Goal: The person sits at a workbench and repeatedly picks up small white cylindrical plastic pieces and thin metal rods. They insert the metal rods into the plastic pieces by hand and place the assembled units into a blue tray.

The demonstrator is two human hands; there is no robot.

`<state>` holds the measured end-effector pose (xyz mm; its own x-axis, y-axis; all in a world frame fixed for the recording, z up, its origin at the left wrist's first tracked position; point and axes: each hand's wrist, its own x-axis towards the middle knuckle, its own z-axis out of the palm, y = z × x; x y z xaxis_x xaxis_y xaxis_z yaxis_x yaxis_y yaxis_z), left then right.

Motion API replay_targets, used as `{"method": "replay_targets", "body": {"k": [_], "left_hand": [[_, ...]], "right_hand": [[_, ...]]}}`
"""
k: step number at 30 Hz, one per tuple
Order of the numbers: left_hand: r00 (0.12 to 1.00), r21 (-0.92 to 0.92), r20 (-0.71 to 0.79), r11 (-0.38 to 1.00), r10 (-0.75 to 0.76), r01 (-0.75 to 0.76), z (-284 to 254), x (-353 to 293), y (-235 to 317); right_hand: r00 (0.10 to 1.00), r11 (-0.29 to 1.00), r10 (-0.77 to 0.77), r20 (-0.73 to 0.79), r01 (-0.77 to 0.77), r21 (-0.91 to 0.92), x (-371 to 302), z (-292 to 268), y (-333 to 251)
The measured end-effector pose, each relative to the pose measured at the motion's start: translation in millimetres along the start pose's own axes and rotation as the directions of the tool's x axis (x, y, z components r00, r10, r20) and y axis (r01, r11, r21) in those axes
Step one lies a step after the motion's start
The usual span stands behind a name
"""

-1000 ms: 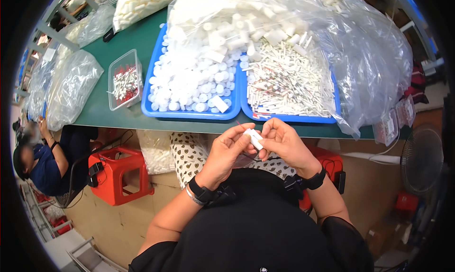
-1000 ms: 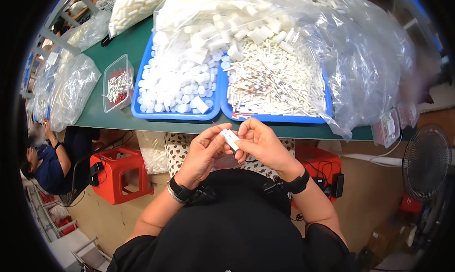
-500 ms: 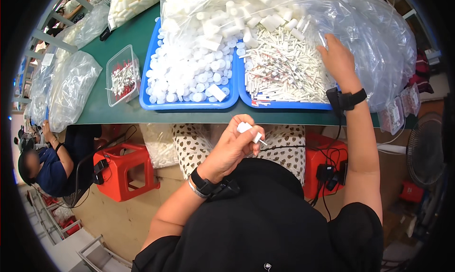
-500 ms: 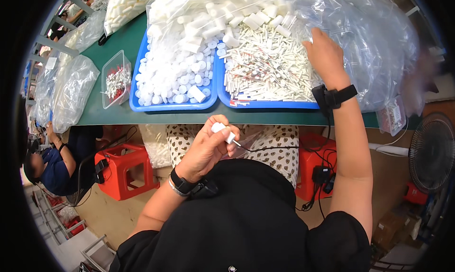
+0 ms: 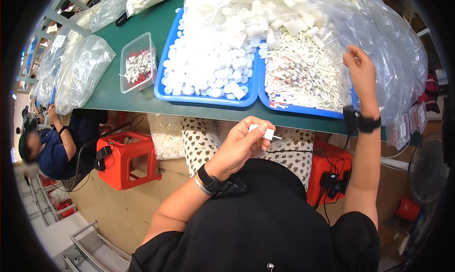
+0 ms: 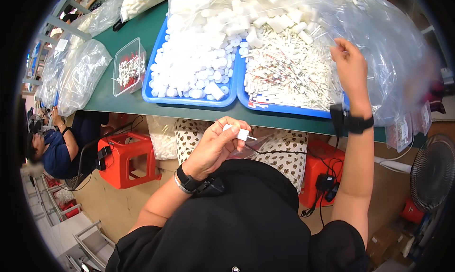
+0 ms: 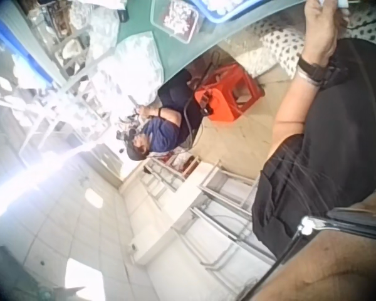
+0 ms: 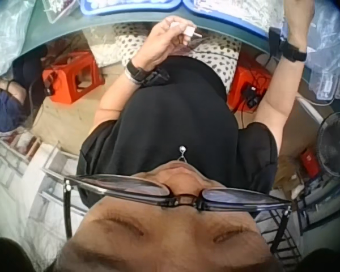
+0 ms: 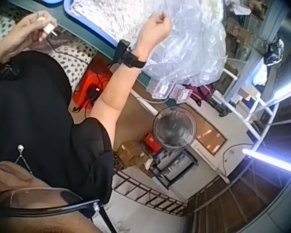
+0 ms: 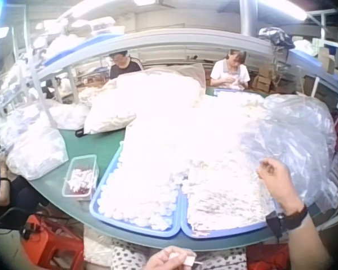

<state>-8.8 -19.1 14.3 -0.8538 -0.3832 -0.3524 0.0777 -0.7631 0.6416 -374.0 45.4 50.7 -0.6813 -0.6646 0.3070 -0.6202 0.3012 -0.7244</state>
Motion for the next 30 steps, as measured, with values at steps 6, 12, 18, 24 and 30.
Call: {"method": "replay_targets", "body": {"k": [6, 12, 18, 24, 30], "left_hand": [[0.989, -0.176, -0.032, 0.973, 0.145, -0.148, -5, 3, 3], [0.989, -0.203, -0.05, 0.969, 0.136, -0.144, 3, 5, 2], [0.973, -0.211, -0.112, 0.952, 0.203, -0.223, -4, 7, -2], [0.96, -0.07, -0.161, 0.968, 0.229, -0.243, 2, 6, -7], [0.904, 0.403, -0.082, 0.844, 0.419, -0.354, 0, 3, -20]], "right_hand": [[0.824, 0.962, -0.272, 0.498, 0.217, 0.166, -120, 14, -109], [0.794, 0.95, -0.256, 0.551, 0.101, 0.295, -153, 36, -112], [0.852, 0.946, -0.188, 0.488, 0.025, 0.322, -159, 42, -100], [0.819, 0.925, -0.12, 0.561, -0.112, 0.362, -174, 54, -105], [0.847, 0.871, -0.085, 0.524, -0.192, 0.451, -186, 66, -99]]}}
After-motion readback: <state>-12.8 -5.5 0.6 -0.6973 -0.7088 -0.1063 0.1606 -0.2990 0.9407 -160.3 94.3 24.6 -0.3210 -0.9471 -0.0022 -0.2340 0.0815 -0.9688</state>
